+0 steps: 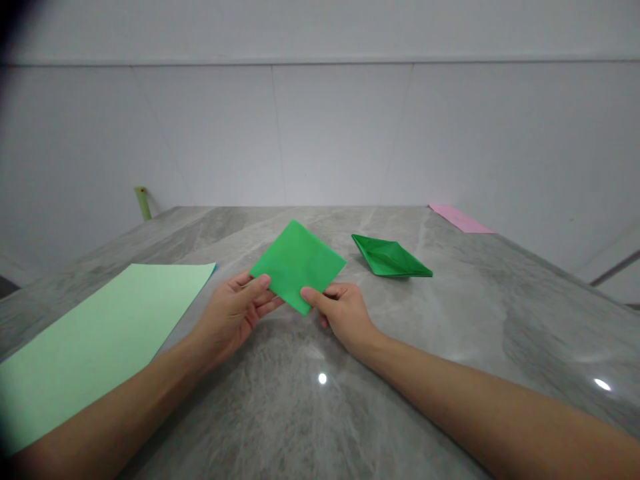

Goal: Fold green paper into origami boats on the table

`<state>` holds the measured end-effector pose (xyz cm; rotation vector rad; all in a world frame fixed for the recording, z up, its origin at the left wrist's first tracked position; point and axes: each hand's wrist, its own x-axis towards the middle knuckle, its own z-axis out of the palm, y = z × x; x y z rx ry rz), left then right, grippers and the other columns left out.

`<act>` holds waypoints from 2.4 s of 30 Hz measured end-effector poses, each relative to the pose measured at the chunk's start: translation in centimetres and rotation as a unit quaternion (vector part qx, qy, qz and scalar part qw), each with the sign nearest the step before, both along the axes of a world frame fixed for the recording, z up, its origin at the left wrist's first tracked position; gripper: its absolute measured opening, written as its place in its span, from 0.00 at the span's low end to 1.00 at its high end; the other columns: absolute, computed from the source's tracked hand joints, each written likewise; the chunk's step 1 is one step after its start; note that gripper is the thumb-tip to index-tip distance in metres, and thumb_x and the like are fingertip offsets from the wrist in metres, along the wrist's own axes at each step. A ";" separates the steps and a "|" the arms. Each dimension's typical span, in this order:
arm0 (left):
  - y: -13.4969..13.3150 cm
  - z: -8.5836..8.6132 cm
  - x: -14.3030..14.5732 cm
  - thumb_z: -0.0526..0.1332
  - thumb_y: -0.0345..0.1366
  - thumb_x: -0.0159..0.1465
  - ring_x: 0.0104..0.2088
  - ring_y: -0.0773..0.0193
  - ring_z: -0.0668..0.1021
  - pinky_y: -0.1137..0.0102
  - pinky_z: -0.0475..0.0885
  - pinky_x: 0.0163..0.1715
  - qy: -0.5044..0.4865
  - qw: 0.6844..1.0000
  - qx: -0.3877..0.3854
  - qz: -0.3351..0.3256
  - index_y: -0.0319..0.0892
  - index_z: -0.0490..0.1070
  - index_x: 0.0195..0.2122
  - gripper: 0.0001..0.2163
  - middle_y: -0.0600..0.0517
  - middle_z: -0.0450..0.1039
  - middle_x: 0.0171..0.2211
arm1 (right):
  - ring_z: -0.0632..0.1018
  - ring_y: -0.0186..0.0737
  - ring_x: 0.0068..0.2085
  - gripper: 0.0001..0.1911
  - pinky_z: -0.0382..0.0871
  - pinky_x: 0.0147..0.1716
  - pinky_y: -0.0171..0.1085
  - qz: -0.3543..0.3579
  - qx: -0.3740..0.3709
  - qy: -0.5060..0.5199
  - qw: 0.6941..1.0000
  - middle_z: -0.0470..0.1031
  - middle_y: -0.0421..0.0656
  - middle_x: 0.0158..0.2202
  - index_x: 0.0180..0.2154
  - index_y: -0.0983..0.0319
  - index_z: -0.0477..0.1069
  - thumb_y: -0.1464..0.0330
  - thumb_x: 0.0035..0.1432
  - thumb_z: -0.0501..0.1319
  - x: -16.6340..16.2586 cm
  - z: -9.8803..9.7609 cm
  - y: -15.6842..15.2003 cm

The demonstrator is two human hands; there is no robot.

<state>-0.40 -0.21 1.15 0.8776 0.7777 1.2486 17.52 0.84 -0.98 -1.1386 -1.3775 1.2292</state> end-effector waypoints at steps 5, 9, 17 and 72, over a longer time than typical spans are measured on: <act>-1.1 -1.3 1.5 0.71 0.40 0.54 0.35 0.60 0.81 0.65 0.76 0.44 0.107 0.987 0.026 -0.112 0.39 0.79 0.35 0.11 0.48 0.80 0.32 | 0.62 0.29 0.15 0.25 0.51 0.16 0.34 0.012 -0.023 0.032 0.999 0.63 0.37 0.12 0.13 0.62 0.66 0.51 0.42 0.70 -0.2 -0.2 0.2; -1.1 -1.7 1.3 0.68 0.43 0.55 0.29 0.61 0.80 0.64 0.79 0.38 0.168 0.985 0.019 -0.019 0.39 0.75 0.24 0.12 0.52 0.76 0.23 | 0.58 0.28 0.16 0.21 0.47 0.17 0.33 0.048 -0.001 -0.004 0.999 0.61 0.35 0.12 0.17 0.63 0.70 0.53 0.44 0.70 -0.2 -0.1 0.1; -0.6 -0.7 0.0 0.61 0.42 0.61 0.28 0.61 0.80 0.64 0.80 0.29 0.265 0.955 0.134 0.015 0.38 0.72 0.36 0.11 0.50 0.76 0.28 | 0.57 0.28 0.17 0.25 0.45 0.19 0.35 0.016 -0.038 0.035 0.999 0.59 0.34 0.12 0.14 0.61 0.62 0.54 0.42 0.71 0.1 -0.4 0.2; 1.5 -0.7 -2.9 0.70 0.45 0.53 0.22 0.68 0.74 0.74 0.71 0.22 0.203 0.977 0.063 0.007 0.37 0.72 0.28 0.16 0.54 0.72 0.22 | 0.55 0.29 0.20 0.18 0.45 0.20 0.34 0.080 -0.019 0.067 0.994 0.61 0.36 0.17 0.22 0.63 0.75 0.54 0.46 0.69 0.3 -0.1 0.2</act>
